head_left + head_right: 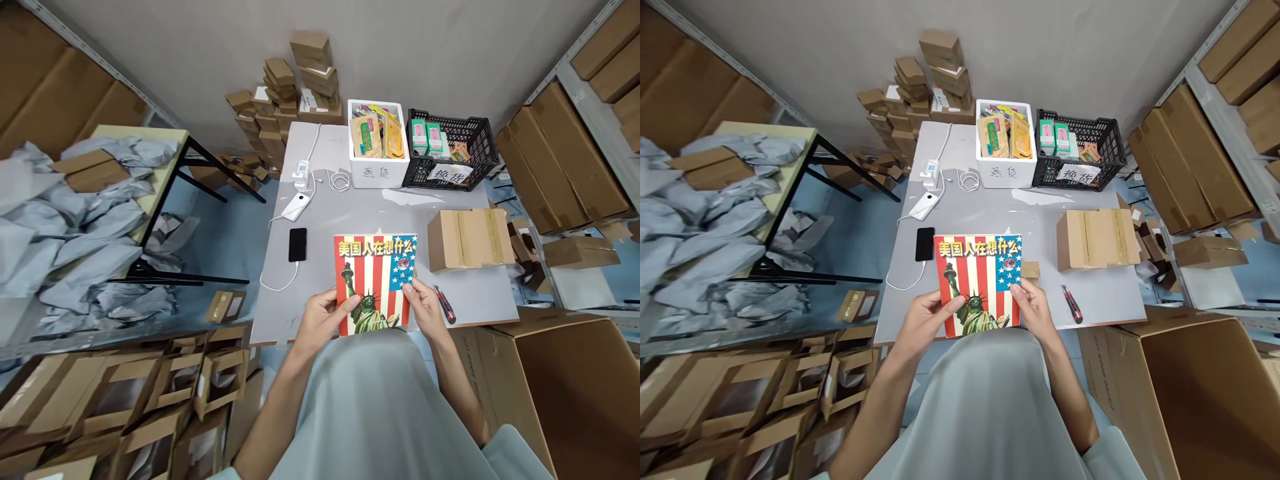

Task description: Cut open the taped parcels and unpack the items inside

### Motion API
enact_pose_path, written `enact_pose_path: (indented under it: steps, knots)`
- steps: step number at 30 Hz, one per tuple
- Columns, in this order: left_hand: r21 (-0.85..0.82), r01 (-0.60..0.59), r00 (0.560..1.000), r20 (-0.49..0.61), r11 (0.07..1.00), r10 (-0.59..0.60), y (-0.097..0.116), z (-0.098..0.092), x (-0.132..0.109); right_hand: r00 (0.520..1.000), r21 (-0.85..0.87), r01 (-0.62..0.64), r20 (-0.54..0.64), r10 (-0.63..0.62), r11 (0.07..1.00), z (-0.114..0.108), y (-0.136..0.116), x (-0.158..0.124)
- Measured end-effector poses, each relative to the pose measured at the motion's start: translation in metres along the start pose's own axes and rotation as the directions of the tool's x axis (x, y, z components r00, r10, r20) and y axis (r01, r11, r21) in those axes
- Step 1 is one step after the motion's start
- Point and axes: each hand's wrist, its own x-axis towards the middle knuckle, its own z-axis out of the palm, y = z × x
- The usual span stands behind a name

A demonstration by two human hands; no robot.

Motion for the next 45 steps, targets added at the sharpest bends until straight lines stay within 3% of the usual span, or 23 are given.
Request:
enact_pose_path:
  steps: [2,4,8,10,14,17,20,22,24,26,29,30,32,34,36,41,45]
  knots:
    - [0.008,-0.016,1.000,-0.020,1.000,0.017,-0.001,0.003,0.000,0.999,-0.004,-0.027,-0.028,0.027,1.000,0.003,0.007,0.004]
    - [0.027,-0.022,0.999,-0.040,0.999,0.023,-0.001,0.004,0.003,0.992,-0.029,-0.025,-0.128,0.021,0.999,0.006,0.012,0.006]
    - [0.124,-0.114,0.982,-0.135,0.986,0.131,-0.003,0.006,0.009,0.894,-0.267,0.109,-0.394,-0.212,0.957,0.014,0.010,-0.001]
    - [0.201,-0.179,0.958,-0.189,0.963,0.217,-0.004,0.011,0.010,0.906,-0.323,0.132,-0.344,-0.247,0.937,0.022,0.004,-0.010]
    - [0.307,-0.277,0.922,-0.184,0.911,0.342,-0.015,0.031,0.007,0.977,-0.275,0.111,-0.147,-0.155,0.955,0.046,0.001,-0.024]
    - [0.383,-0.374,0.883,-0.132,0.845,0.451,-0.031,0.049,0.000,0.977,-0.315,0.039,-0.188,-0.103,0.948,0.061,0.009,-0.024]
    - [0.514,-0.433,0.848,-0.045,0.740,0.528,-0.042,0.061,-0.006,0.960,-0.265,-0.052,-0.279,-0.025,0.963,0.062,0.017,-0.013]
    - [0.568,-0.436,0.868,0.059,0.698,0.494,-0.041,0.062,-0.008,0.950,-0.163,-0.054,-0.312,0.001,0.985,0.053,0.019,-0.003]
    - [0.560,-0.417,0.899,0.136,0.716,0.417,-0.033,0.054,-0.006,0.951,-0.079,-0.024,-0.309,-0.001,0.997,0.040,0.017,0.006]
    - [0.542,-0.354,0.922,0.067,0.762,0.381,-0.021,0.039,-0.001,0.962,-0.034,-0.011,-0.272,0.002,0.999,0.024,0.012,0.009]
    - [0.501,-0.242,0.913,-0.173,0.831,0.370,-0.005,0.007,0.012,0.989,0.019,-0.036,-0.142,0.038,0.999,0.003,0.002,0.007]
    - [0.453,-0.220,0.931,-0.166,0.864,0.324,-0.001,-0.003,0.016,0.994,0.031,-0.048,-0.097,0.051,0.998,-0.002,-0.001,0.006]
    - [0.304,-0.164,0.984,-0.012,0.938,0.176,0.005,-0.015,0.021,0.998,0.032,-0.056,-0.036,0.057,0.998,-0.009,-0.005,0.004]
    - [0.168,-0.072,0.986,0.158,0.983,0.046,0.008,-0.016,0.021,0.999,0.024,-0.051,-0.013,0.051,0.998,-0.011,-0.007,0.004]
    - [0.098,-0.016,0.982,0.191,0.995,-0.003,0.008,-0.010,0.019,0.998,0.040,-0.055,0.007,0.055,0.998,-0.010,-0.006,0.007]
    - [0.034,-0.036,0.994,0.108,0.999,0.033,-0.002,0.006,0.014,0.995,0.067,-0.102,0.017,0.101,0.992,-0.005,0.004,0.015]
    - [0.119,-0.116,0.992,-0.028,0.986,0.121,-0.012,0.006,0.019,0.981,-0.087,-0.028,-0.192,0.011,0.996,-0.003,0.017,0.023]
